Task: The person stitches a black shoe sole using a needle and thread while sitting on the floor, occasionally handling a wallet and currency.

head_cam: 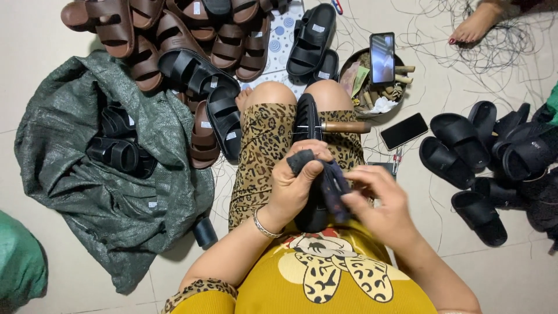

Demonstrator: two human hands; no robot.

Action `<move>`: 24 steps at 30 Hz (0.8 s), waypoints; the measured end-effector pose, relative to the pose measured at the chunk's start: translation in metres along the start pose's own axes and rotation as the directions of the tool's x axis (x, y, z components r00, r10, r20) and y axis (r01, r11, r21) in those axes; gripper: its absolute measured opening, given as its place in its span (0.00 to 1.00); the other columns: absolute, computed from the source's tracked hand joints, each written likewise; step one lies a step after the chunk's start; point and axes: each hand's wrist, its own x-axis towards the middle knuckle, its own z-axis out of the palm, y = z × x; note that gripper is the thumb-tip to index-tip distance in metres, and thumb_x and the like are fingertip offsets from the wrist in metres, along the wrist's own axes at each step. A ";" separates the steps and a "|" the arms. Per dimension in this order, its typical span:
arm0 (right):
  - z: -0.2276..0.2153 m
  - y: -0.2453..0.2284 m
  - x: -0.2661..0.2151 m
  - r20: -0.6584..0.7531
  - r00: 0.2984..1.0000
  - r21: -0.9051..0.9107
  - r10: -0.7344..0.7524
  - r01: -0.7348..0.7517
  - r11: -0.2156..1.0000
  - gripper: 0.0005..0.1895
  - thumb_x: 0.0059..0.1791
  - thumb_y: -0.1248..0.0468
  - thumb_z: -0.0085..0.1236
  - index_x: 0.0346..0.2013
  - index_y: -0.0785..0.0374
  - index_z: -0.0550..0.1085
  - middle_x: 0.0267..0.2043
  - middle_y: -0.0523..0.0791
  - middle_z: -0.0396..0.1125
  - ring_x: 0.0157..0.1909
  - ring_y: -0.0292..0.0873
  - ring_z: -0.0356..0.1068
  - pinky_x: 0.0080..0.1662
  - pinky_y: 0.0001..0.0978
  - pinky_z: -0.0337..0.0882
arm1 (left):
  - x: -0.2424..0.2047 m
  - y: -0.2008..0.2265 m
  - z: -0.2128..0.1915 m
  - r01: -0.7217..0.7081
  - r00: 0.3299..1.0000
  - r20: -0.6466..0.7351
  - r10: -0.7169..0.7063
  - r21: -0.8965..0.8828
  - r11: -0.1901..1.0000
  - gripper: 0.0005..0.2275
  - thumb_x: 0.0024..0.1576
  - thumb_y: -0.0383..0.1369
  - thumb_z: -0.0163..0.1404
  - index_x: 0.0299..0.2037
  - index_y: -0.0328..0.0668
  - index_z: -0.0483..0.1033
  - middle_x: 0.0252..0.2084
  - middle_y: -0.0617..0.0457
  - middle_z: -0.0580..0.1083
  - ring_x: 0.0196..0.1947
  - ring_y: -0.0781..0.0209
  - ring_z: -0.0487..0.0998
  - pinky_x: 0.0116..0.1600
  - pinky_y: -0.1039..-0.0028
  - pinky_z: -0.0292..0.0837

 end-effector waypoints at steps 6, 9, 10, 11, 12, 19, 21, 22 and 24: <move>0.026 0.003 0.007 0.040 0.998 -0.130 -0.043 0.048 0.990 0.18 0.46 0.66 0.67 0.49 0.67 0.76 0.46 0.52 0.73 0.33 0.48 0.74 0.26 0.29 0.75 | -0.013 -0.017 -0.011 0.043 0.998 -0.044 -0.039 0.094 0.995 0.11 0.63 0.34 0.53 0.45 0.33 0.81 0.47 0.41 0.79 0.58 0.46 0.75 0.65 0.60 0.67; 0.028 0.006 0.009 0.026 0.994 -0.193 -0.109 0.112 0.975 0.15 0.47 0.69 0.64 0.48 0.69 0.77 0.45 0.53 0.74 0.35 0.51 0.75 0.25 0.31 0.75 | -0.018 -0.015 -0.018 0.112 0.990 0.060 -0.125 0.183 0.977 0.26 0.52 0.40 0.65 0.58 0.34 0.75 0.58 0.38 0.74 0.65 0.46 0.70 0.71 0.54 0.60; 0.027 0.005 0.011 0.030 0.994 -0.188 -0.104 0.108 0.976 0.14 0.48 0.69 0.63 0.48 0.69 0.77 0.43 0.54 0.75 0.34 0.50 0.75 0.24 0.31 0.75 | -0.018 -0.009 -0.017 0.125 0.983 0.102 -0.155 0.255 0.959 0.27 0.52 0.33 0.64 0.61 0.32 0.72 0.61 0.37 0.71 0.66 0.43 0.68 0.71 0.54 0.59; 0.026 0.004 0.013 0.033 0.995 -0.183 -0.099 0.104 0.978 0.13 0.48 0.70 0.62 0.48 0.69 0.78 0.42 0.54 0.75 0.33 0.50 0.75 0.24 0.31 0.75 | -0.018 -0.003 -0.017 0.133 0.972 0.140 -0.188 0.326 0.936 0.28 0.52 0.27 0.63 0.64 0.31 0.68 0.64 0.35 0.68 0.68 0.41 0.66 0.72 0.53 0.59; 0.026 0.006 0.012 0.033 0.995 -0.185 -0.096 0.101 0.978 0.13 0.48 0.70 0.62 0.48 0.69 0.78 0.42 0.54 0.75 0.33 0.50 0.75 0.24 0.31 0.75 | -0.017 -0.003 -0.018 0.136 0.972 0.141 -0.190 0.324 0.936 0.28 0.52 0.27 0.63 0.64 0.31 0.68 0.64 0.35 0.68 0.68 0.41 0.66 0.72 0.53 0.59; 0.026 0.008 0.015 -0.001 0.999 -0.164 -0.039 0.039 0.986 0.11 0.49 0.68 0.63 0.47 0.65 0.80 0.40 0.51 0.77 0.33 0.50 0.76 0.27 0.33 0.75 | -0.013 -0.009 -0.040 0.473 0.871 0.249 -0.424 -0.191 0.860 0.34 0.50 0.14 0.48 0.72 0.30 0.60 0.71 0.34 0.62 0.73 0.51 0.58 0.74 0.63 0.55; 0.027 0.008 0.015 0.002 0.999 -0.166 -0.037 0.037 0.985 0.11 0.49 0.68 0.63 0.46 0.64 0.80 0.40 0.51 0.77 0.34 0.49 0.77 0.27 0.34 0.75 | -0.013 -0.011 -0.041 0.470 0.875 0.238 -0.421 -0.218 0.855 0.34 0.49 0.13 0.47 0.71 0.28 0.60 0.71 0.33 0.62 0.73 0.51 0.59 0.73 0.64 0.56; 0.027 0.009 0.014 -0.007 1.000 -0.151 -0.018 0.017 0.988 0.12 0.49 0.68 0.64 0.47 0.65 0.80 0.40 0.51 0.77 0.33 0.49 0.76 0.29 0.33 0.75 | -0.014 -0.012 -0.041 0.470 0.877 0.225 -0.425 -0.221 0.854 0.33 0.49 0.13 0.47 0.71 0.28 0.61 0.70 0.34 0.63 0.72 0.52 0.60 0.73 0.65 0.58; 0.028 0.011 0.011 -0.012 1.000 -0.136 0.001 -0.002 0.991 0.14 0.49 0.68 0.64 0.49 0.65 0.79 0.40 0.52 0.77 0.33 0.48 0.76 0.30 0.33 0.76 | -0.015 -0.013 -0.041 0.469 0.880 0.209 -0.428 -0.227 0.854 0.33 0.50 0.12 0.47 0.70 0.28 0.61 0.70 0.35 0.64 0.72 0.53 0.61 0.72 0.67 0.59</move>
